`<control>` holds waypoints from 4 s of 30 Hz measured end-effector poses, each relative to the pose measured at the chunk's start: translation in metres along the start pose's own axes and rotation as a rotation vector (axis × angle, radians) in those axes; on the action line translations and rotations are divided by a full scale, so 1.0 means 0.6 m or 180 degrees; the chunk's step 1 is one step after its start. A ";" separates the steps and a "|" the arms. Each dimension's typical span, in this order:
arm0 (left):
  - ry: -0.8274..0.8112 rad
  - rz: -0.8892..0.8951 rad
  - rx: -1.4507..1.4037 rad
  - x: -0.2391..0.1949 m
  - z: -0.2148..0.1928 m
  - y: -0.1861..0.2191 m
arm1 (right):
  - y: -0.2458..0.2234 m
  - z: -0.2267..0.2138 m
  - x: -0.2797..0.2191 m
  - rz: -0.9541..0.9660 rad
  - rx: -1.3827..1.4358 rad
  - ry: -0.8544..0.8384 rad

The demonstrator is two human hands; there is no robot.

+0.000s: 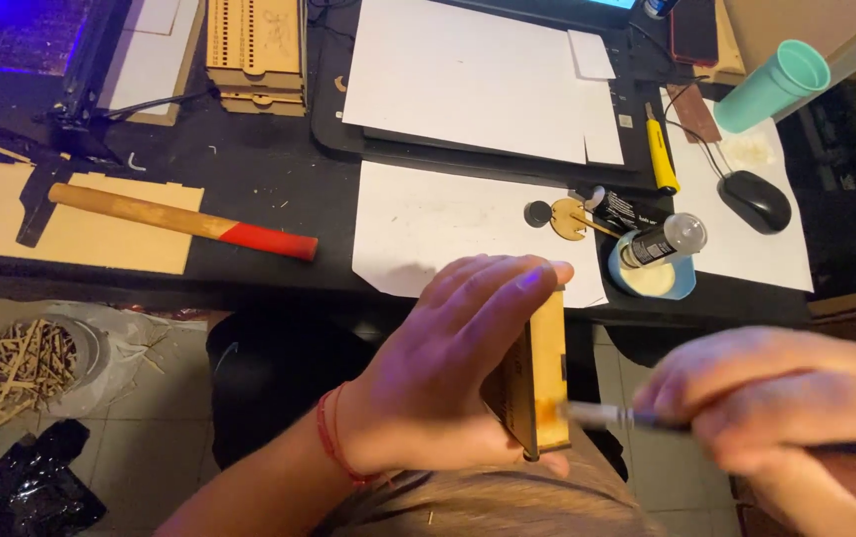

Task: Applying a layer of varnish to the exterior of a small laser-cut wooden box using a paintbrush.

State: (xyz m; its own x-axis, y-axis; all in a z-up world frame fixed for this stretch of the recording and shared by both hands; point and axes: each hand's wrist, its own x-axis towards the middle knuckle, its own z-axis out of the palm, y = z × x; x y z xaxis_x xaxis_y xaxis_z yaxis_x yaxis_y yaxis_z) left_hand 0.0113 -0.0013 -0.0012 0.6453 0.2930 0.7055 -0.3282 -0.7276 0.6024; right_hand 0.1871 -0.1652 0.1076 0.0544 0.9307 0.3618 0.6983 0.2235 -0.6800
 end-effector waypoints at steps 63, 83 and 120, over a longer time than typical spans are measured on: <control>-0.0147 0.0440 -0.0235 -0.016 0.003 0.004 | 0.063 -0.095 -0.048 -0.1146 -0.0871 -0.0747; -0.0139 0.0526 -0.0631 -0.013 0.005 -0.006 | 0.024 -0.063 -0.041 -0.0931 -0.0894 -0.1633; -0.0354 0.0355 -0.0841 0.006 -0.019 0.016 | 0.057 -0.103 -0.067 -0.0594 -0.1454 -0.0979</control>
State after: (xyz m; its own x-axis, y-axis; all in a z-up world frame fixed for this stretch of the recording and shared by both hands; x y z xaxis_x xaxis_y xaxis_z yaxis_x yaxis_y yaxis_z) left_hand 0.0025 -0.0004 0.0113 0.6620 0.1401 0.7363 -0.5598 -0.5608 0.6100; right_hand 0.2527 -0.2129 0.1093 -0.2614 0.9441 0.2009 0.9170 0.3079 -0.2536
